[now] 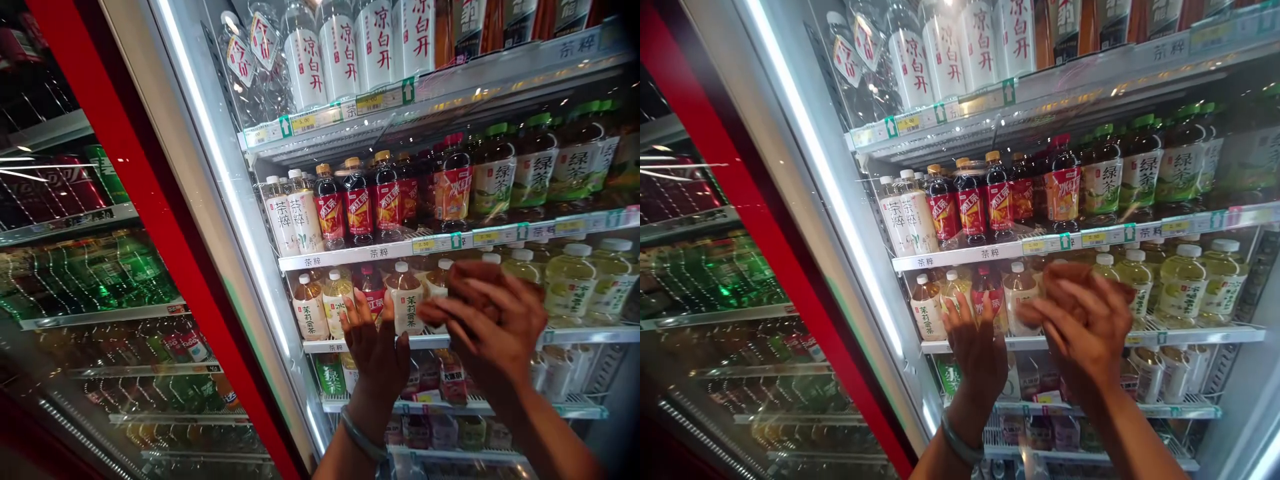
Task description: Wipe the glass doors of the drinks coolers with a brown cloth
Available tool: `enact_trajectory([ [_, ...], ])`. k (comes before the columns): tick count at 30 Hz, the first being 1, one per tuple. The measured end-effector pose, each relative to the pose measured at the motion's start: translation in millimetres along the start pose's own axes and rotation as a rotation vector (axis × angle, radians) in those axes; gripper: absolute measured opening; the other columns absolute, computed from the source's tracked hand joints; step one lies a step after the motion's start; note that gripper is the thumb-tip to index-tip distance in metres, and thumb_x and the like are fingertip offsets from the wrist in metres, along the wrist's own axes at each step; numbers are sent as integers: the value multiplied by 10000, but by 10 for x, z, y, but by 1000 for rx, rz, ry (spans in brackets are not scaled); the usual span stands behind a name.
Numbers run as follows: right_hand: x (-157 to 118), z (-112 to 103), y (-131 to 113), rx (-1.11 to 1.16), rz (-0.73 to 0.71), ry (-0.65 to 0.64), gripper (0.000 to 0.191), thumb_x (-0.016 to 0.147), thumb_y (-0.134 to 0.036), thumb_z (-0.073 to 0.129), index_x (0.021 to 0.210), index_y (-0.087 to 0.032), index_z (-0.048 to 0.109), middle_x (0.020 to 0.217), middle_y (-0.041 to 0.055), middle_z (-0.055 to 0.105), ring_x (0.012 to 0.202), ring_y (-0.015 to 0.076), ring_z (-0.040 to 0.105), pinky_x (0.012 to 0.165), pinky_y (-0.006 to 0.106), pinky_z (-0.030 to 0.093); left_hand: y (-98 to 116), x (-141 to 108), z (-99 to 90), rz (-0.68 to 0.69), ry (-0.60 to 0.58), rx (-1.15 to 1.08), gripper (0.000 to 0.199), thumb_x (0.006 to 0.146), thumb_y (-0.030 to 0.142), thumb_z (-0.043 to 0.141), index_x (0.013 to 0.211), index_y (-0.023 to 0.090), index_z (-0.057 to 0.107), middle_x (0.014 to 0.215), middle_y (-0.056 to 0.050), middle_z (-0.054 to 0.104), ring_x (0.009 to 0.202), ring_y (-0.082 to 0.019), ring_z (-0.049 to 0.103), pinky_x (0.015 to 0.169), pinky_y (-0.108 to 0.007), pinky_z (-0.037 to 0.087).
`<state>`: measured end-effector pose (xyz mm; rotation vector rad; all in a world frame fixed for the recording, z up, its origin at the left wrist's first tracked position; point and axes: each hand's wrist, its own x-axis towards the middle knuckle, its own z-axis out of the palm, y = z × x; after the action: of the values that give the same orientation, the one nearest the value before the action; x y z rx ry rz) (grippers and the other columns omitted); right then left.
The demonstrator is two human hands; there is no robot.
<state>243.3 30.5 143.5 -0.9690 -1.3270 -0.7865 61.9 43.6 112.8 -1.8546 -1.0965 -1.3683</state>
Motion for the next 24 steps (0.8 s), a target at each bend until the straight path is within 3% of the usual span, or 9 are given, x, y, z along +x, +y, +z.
enact_trajectory([
  [2, 200, 49, -78, -34, 83, 98, 211, 877, -179, 721, 1027, -310, 790, 1373, 57, 606, 1432, 396, 464, 1209, 683, 351, -5, 8, -3, -17, 2, -10, 617, 996, 260, 503, 1604, 206, 420, 1757, -162, 174, 1625, -395, 150, 1283, -616, 222],
  [4, 287, 133, -217, -54, 68, 138, 248, 873, -162, 712, 1061, -307, 784, 1382, 69, 605, 1479, 405, 397, 1211, 676, 355, -22, -14, 11, -15, 13, -36, 616, 1001, 242, 479, 1612, 203, 404, 1748, -158, 213, 1626, -372, 164, 1294, -597, 216],
  [7, 52, 180, -305, -56, -105, 52, 326, 849, -166, 755, 1138, -317, 761, 1303, 67, 648, 1456, 356, 432, 1197, 586, 423, -60, -98, 53, 78, 57, -79, 643, 1006, 212, 460, 1637, 185, 336, 1707, -150, 331, 1628, -315, 181, 1324, -541, 163],
  [10, -317, 63, -156, -47, -166, -87, 348, 854, -174, 760, 1165, -329, 748, 1261, 39, 654, 1366, 299, 536, 1205, 546, 429, -74, -166, 95, 152, 64, -102, 643, 1010, 208, 470, 1636, 212, 326, 1666, -103, 420, 1630, -260, 179, 1346, -485, 92],
  [13, -337, -60, -4, -120, -25, -36, 275, 857, -215, 760, 1113, -316, 771, 1308, 67, 624, 1414, 366, 491, 1204, 594, 408, -40, -171, 122, 124, 53, -133, 625, 1011, 208, 472, 1625, 227, 351, 1649, -81, 447, 1626, -245, 188, 1349, -473, 72],
  [17, -20, 2, -158, -162, 165, 86, 217, 903, -207, 657, 1057, -301, 775, 1389, 77, 584, 1472, 396, 406, 1215, 664, 355, 44, -181, 143, 51, 45, -182, 623, 1027, 196, 444, 1636, 226, 316, 1689, -68, 362, 1634, -222, 126, 1348, -459, 12],
  [20, -119, 79, -325, -125, 25, 11, 249, 911, -219, 676, 1122, -322, 761, 1387, 48, 590, 1505, 341, 352, 1213, 599, 403, 94, -246, 167, 8, 11, -250, 624, 1042, 204, 418, 1648, 246, 277, 1700, -62, 322, 1638, -217, 100, 1339, -496, -54],
  [24, -562, -77, -224, -117, -113, -135, 259, 910, -213, 700, 1127, -342, 756, 1238, 12, 658, 1353, 243, 515, 1183, 509, 473, 132, -329, 213, 30, -32, -306, 636, 1036, 254, 434, 1650, 272, 273, 1719, -35, 255, 1640, -231, 46, 1322, -501, -127],
])
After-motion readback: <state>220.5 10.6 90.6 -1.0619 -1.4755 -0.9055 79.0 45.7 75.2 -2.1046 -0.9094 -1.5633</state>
